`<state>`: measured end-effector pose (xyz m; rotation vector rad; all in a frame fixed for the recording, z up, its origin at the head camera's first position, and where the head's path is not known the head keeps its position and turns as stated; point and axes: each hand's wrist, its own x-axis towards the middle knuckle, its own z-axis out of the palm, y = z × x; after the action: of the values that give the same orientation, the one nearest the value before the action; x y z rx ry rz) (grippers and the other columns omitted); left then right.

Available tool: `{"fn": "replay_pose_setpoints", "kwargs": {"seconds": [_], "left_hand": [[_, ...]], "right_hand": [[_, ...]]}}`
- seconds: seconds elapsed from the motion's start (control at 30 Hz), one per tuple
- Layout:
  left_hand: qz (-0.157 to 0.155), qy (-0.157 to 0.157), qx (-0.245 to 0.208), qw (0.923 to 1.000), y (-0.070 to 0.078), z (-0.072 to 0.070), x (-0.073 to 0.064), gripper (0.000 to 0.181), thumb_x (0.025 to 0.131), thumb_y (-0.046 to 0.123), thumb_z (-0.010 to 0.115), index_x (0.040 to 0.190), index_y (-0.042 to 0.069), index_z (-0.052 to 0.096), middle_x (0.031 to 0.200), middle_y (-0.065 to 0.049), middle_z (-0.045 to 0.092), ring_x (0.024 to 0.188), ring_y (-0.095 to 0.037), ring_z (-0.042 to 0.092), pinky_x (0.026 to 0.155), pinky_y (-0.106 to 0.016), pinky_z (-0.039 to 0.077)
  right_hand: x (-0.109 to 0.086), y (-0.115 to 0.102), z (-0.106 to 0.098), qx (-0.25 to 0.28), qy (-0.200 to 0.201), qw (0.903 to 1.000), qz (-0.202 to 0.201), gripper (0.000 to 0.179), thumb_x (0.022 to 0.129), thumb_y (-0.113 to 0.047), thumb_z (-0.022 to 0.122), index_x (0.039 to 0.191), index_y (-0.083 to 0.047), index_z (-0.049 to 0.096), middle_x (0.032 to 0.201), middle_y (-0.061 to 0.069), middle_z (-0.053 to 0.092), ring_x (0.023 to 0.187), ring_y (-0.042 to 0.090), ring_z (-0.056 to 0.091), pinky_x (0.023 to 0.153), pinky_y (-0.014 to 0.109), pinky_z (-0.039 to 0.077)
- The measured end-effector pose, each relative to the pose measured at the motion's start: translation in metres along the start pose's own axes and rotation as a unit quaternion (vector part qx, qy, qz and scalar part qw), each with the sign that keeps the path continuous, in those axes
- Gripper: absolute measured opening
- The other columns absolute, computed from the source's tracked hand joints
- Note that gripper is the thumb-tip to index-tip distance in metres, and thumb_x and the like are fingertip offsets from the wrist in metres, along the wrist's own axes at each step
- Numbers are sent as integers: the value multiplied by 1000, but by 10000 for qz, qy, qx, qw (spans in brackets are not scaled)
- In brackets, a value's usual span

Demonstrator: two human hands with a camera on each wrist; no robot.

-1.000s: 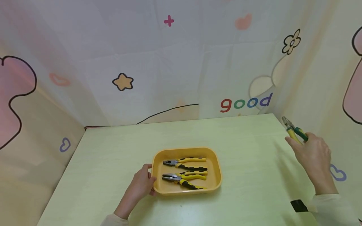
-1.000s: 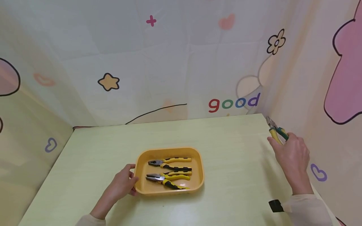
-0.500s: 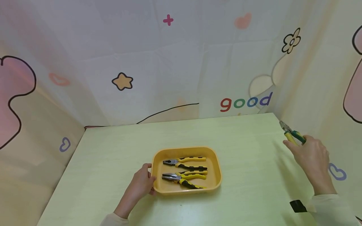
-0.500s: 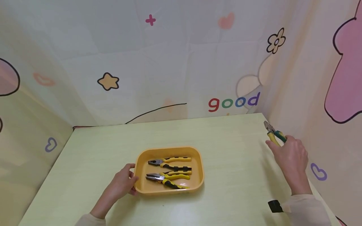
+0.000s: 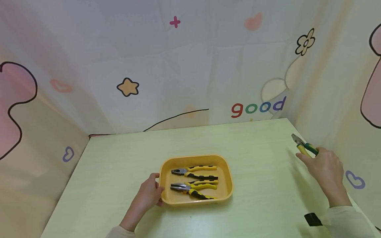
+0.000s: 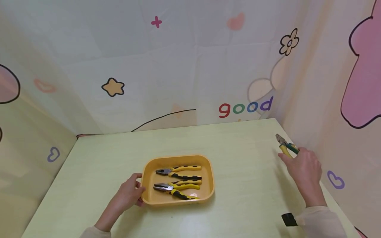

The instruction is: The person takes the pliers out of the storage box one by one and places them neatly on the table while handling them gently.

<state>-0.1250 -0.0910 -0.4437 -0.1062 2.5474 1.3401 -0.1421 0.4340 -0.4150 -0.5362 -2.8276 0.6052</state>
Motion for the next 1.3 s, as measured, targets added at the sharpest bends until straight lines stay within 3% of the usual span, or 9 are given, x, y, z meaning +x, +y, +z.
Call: {"fn": "replay_pose_setpoints", "kwargs": {"seconds": [0.37,0.6,0.83,1.3], "left_hand": [[-84,-2,-34,10000,1,1,2,53,99,-6,58,147,-11,37,92,-14,55,52,-18,64,51,-35,62],[-53,-16,-38,10000,-1,1,3,53,99,-6,58,147,-11,37,92,-14,55,51,-18,64,51,-35,62],[-50,-47,-53,10000,-3,1,3,53,100,-5,58,148,-11,36,93,-15,56,52,-17,64,51,-35,62],[-74,-21,-66,9999,-3,3,3,53,100,-6,58,147,-11,36,92,-15,55,52,-17,63,51,-35,62]], "right_hand": [[0,12,10,-52,-172,9998,-43,76,92,-46,72,118,23,52,90,35,57,71,40,53,52,41,40],[-2,16,13,-52,-324,9995,22,67,92,-45,72,102,18,54,81,28,54,67,37,51,48,39,39],[-2,21,16,-111,-480,9988,73,78,92,-45,73,118,25,49,90,36,55,67,37,51,47,39,41],[0,26,21,-186,-745,9970,72,67,91,-48,73,97,16,55,81,29,53,66,37,51,46,43,43]]}}
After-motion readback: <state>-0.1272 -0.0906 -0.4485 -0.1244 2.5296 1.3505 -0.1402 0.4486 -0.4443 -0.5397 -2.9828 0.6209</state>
